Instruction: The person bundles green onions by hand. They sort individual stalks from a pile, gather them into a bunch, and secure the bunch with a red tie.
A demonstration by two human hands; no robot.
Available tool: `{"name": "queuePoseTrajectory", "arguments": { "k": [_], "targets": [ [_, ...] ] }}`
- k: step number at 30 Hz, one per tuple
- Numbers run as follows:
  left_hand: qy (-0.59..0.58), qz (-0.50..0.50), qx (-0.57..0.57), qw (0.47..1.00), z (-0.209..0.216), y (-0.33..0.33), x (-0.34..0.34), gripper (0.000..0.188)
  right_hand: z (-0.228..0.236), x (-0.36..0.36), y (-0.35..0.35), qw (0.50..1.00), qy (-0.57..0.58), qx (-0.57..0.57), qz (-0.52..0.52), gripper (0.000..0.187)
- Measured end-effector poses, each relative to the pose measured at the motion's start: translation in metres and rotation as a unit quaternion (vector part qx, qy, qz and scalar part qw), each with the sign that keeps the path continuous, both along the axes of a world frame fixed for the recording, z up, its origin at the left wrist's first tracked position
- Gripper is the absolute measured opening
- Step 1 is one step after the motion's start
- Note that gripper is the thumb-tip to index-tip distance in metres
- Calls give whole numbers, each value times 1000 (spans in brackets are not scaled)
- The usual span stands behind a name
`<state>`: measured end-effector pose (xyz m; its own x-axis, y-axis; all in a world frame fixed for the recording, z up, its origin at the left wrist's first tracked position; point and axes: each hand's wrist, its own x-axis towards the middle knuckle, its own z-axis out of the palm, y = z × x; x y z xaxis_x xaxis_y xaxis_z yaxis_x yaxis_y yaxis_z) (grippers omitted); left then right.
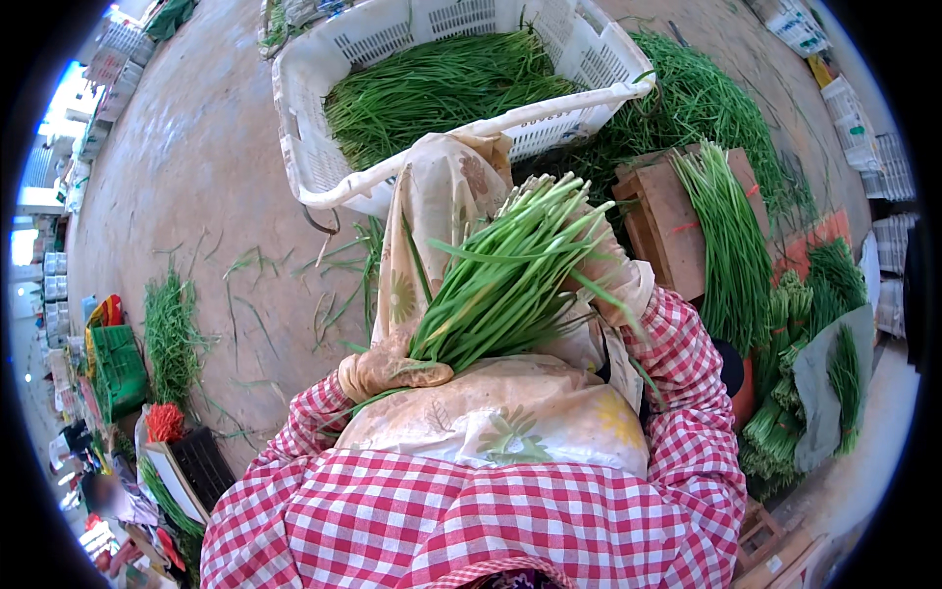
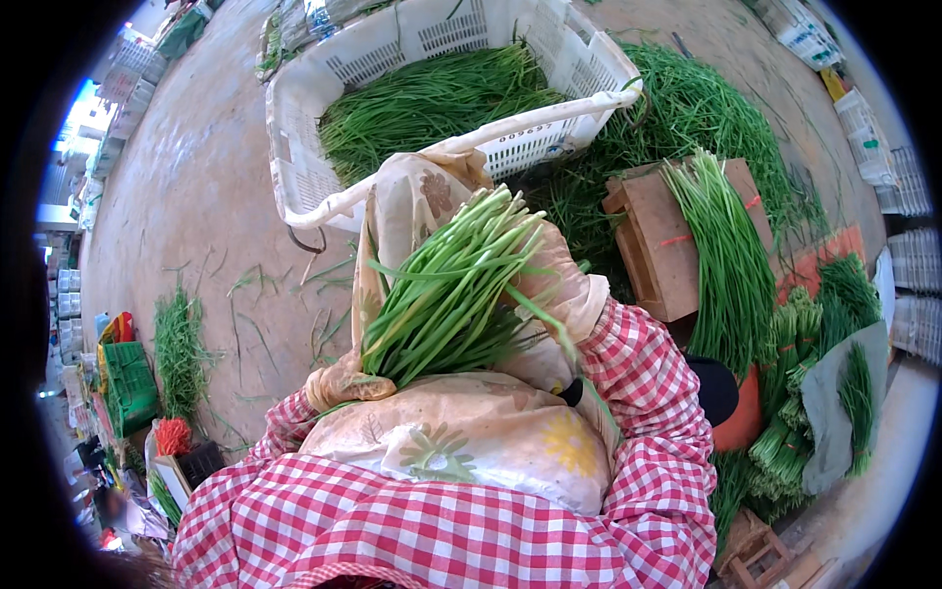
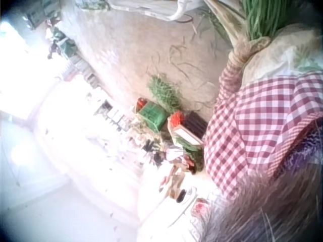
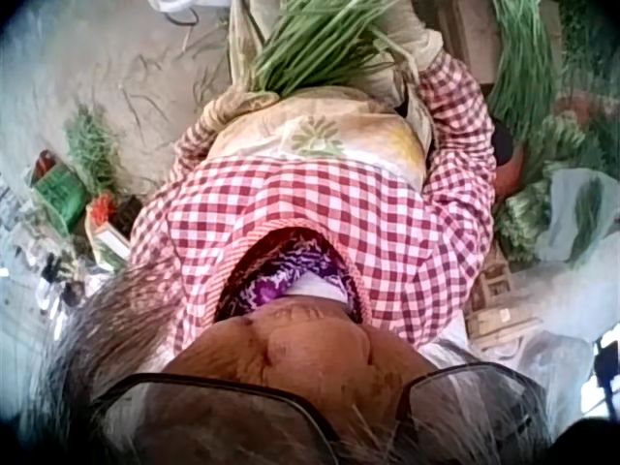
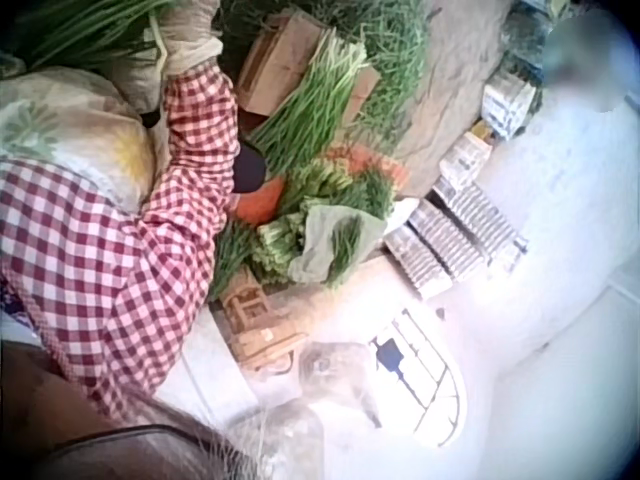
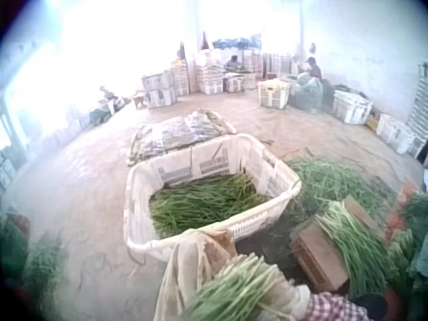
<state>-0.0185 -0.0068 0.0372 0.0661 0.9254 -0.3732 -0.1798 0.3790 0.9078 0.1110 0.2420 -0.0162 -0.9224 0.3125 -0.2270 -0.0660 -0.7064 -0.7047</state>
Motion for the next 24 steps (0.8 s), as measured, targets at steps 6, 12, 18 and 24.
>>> {"name": "queuePoseTrajectory", "arguments": {
  "k": [6, 12, 18, 24],
  "targets": [
    [-177, 134, -53, 974, -15, -8, 12, 77, 24, -9, 23, 739, -186, 647, -7, 18],
    [-226, 205, -45, 951, -19, -9, 18, 74, -31, -2, 86, 724, -197, 609, -257, 19],
    [-238, 243, -19, 940, -15, 8, 23, 71, 13, 42, 93, 622, -447, 642, -32, 39],
    [-167, 205, 19, 964, -16, 12, 23, 70, 100, 10, 12, 564, -105, 818, -49, 51]
  ]
}}
